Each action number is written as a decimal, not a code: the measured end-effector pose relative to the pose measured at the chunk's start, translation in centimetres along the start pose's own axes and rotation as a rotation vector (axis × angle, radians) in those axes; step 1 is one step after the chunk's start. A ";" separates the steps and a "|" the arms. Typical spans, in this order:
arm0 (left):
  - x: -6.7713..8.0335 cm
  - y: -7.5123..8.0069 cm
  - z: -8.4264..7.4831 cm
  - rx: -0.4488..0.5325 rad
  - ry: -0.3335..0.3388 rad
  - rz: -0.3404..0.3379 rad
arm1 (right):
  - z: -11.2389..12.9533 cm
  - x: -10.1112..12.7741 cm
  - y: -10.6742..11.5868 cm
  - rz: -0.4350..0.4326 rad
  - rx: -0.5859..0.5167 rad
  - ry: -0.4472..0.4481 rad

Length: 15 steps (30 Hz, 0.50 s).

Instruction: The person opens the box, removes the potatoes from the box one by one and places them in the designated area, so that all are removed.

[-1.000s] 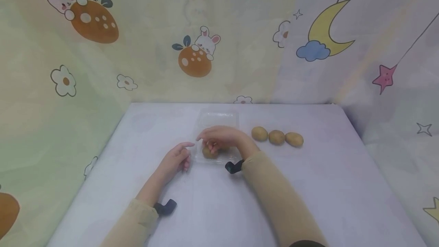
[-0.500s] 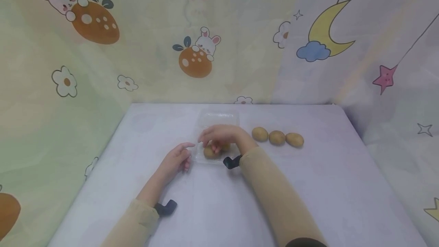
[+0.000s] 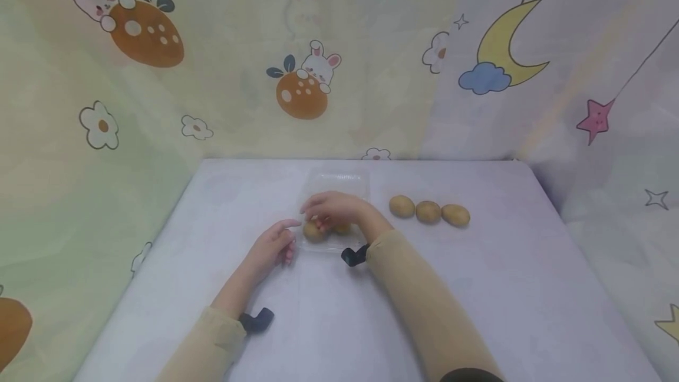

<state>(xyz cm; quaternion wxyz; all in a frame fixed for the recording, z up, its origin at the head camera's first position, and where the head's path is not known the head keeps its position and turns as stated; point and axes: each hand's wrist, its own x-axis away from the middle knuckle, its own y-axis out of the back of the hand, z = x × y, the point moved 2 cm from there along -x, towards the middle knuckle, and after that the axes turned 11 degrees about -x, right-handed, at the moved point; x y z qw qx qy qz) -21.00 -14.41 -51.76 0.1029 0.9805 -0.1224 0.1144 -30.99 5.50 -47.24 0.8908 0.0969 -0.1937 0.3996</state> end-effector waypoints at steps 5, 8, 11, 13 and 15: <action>0.1 -0.1 -0.1 0.000 -0.005 -0.001 | 0.5 0.2 -0.1 0.019 0.117 -0.048; 0.1 -0.1 -0.1 0.002 -0.012 -0.001 | 1.0 0.5 0.0 0.046 0.191 -0.091; 0.0 -0.1 -0.1 -0.001 -0.012 -0.001 | 1.2 0.7 0.2 0.069 0.211 -0.140; 0.0 -0.1 0.0 0.002 -0.011 0.000 | 1.3 0.7 0.5 0.081 0.195 -0.174; -0.1 0.0 0.1 0.001 -0.006 -0.001 | 1.4 0.7 0.7 0.089 0.178 -0.200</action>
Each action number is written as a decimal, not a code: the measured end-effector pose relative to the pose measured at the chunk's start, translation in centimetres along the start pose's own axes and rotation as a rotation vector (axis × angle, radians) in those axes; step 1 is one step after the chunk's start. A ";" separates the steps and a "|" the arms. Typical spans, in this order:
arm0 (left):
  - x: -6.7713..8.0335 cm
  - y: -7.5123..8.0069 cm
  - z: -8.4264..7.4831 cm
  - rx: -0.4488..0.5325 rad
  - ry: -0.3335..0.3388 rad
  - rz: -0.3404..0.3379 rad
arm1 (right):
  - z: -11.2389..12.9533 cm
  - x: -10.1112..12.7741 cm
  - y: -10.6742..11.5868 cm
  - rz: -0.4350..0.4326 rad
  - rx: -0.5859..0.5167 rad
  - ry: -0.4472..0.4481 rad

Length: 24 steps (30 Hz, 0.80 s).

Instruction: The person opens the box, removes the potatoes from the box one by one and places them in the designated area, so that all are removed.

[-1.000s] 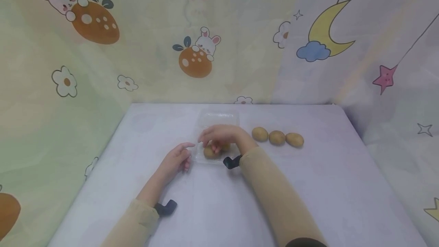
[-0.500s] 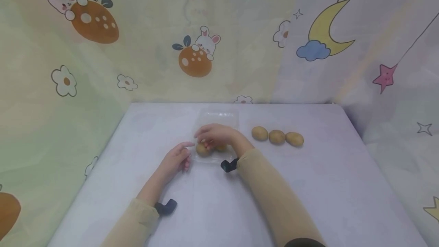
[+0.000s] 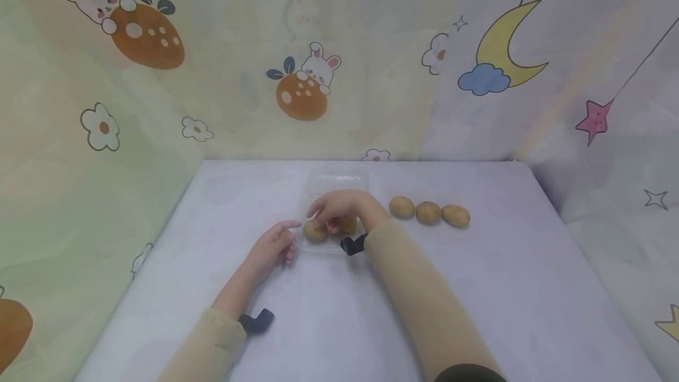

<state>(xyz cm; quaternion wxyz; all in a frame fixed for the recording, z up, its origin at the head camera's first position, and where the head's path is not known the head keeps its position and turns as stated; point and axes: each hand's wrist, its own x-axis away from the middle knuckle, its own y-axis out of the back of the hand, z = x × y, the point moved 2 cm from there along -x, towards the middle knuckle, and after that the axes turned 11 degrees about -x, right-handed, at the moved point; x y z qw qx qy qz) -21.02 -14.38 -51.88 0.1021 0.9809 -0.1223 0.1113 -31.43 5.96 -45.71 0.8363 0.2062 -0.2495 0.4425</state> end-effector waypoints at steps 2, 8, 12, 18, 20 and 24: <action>0.0 0.0 0.1 0.004 0.001 0.000 | 0.0 0.0 0.1 0.008 -0.024 -0.018; 0.0 0.1 0.1 0.004 -0.013 0.003 | -0.4 -0.5 0.3 0.022 -0.035 -0.026; 0.0 0.1 0.1 -0.006 -0.024 0.005 | -0.5 -0.6 0.1 0.033 0.001 -0.007; -0.1 0.0 0.2 -0.001 -0.029 0.015 | -0.7 -0.1 -0.2 0.028 0.002 -0.042; -0.1 0.0 0.2 0.000 -0.034 0.015 | -0.8 0.0 -0.3 0.021 0.013 -0.050; 0.0 0.0 0.2 -0.010 -0.054 0.019 | -0.9 0.1 -0.7 0.015 0.048 -0.051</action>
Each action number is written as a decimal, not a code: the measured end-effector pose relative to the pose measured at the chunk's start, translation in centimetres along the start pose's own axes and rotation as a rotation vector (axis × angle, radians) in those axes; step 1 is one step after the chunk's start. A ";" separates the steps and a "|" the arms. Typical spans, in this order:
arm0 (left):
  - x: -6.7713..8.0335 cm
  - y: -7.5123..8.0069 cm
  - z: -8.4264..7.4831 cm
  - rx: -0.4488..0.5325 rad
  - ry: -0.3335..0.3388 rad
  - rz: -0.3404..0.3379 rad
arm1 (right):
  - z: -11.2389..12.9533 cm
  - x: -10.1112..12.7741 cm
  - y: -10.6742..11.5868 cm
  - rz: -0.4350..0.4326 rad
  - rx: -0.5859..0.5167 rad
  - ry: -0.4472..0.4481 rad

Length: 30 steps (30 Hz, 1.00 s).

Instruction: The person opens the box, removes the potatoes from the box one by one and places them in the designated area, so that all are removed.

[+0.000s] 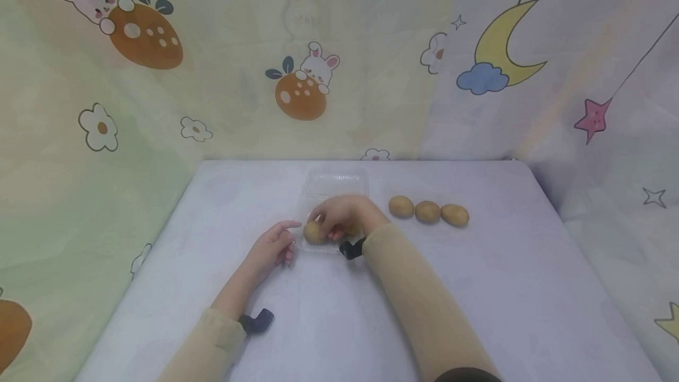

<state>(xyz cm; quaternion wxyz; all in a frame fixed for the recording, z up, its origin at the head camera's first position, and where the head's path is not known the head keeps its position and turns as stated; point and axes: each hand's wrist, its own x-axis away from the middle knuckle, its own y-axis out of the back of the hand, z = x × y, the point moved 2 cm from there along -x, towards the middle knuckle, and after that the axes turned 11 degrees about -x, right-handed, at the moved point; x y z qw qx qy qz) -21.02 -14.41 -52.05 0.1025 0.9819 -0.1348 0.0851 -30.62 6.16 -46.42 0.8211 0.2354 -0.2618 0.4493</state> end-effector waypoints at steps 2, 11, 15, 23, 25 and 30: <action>0.0 0.0 0.0 -0.002 0.005 -0.003 | 0.0 0.1 -0.1 -0.006 0.006 0.008; 0.1 0.1 0.0 0.003 0.024 -0.006 | 0.0 0.0 -0.7 -0.017 -0.016 0.024; 0.2 0.1 -0.1 -0.007 0.014 -0.005 | 0.0 0.0 -0.8 -0.019 -0.022 0.025; 0.3 0.0 -0.2 -0.020 0.019 -0.006 | 0.1 -0.2 -0.7 0.007 -0.063 0.010; 0.2 0.0 -0.2 -0.019 0.016 -0.006 | 0.1 -0.2 -0.6 0.015 -0.070 0.003; 0.1 0.0 0.0 -0.014 0.012 0.001 | 0.2 -0.2 -0.4 0.035 -0.057 -0.006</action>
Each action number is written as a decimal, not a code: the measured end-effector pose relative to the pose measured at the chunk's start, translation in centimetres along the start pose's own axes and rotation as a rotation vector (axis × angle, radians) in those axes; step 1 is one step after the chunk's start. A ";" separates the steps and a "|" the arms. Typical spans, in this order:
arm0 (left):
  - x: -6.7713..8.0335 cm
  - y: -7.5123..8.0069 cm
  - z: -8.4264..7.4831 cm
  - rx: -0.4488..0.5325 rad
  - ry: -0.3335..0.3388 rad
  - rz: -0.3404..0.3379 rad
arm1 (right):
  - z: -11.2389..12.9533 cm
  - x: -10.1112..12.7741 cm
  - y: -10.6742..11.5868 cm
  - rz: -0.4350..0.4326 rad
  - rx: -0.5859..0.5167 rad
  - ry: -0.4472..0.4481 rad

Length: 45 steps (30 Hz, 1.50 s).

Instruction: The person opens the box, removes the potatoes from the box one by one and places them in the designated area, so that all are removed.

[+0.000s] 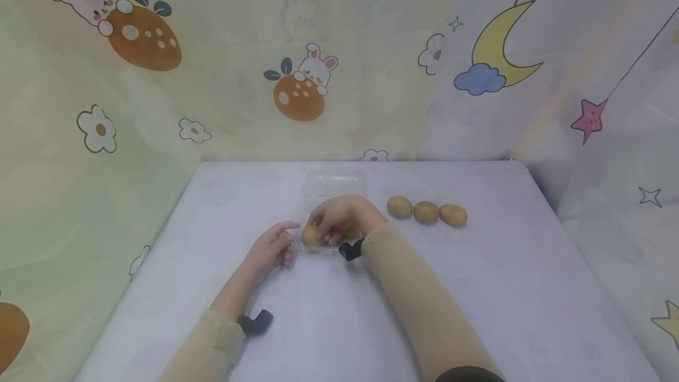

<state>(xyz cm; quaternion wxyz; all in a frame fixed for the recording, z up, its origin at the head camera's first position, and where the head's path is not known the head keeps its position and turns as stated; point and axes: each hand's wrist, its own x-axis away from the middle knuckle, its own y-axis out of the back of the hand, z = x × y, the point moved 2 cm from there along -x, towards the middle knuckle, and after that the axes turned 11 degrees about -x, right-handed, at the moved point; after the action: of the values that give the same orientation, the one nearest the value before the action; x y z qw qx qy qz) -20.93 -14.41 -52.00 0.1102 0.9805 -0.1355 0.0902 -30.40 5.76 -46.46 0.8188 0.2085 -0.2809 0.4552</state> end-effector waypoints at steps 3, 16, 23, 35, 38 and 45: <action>-0.1 0.0 0.1 0.002 -0.002 0.005 | 0.1 0.0 0.0 0.007 0.005 -0.005; 0.0 -0.1 -0.1 0.006 -0.011 0.005 | 0.0 0.2 0.4 0.020 0.045 0.036; 0.1 -0.1 -0.2 0.007 -0.004 0.005 | -0.3 0.4 0.7 0.003 0.040 0.049; 0.0 -0.1 -0.1 0.011 -0.010 0.008 | -0.7 1.1 1.2 -0.038 0.065 0.104; 0.0 -0.1 -0.1 0.014 -0.007 0.009 | -0.7 1.4 1.3 -0.041 0.069 0.122; -0.1 -0.1 -0.1 0.022 -0.011 0.016 | -0.6 2.0 1.8 -0.061 0.110 0.176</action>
<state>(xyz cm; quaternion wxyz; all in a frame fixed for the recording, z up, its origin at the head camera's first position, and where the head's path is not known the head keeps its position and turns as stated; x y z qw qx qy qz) -20.98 -14.32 -51.98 0.0980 0.9810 -0.1431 0.0872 -30.88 8.28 -45.43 0.8411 0.2210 -0.1760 0.4613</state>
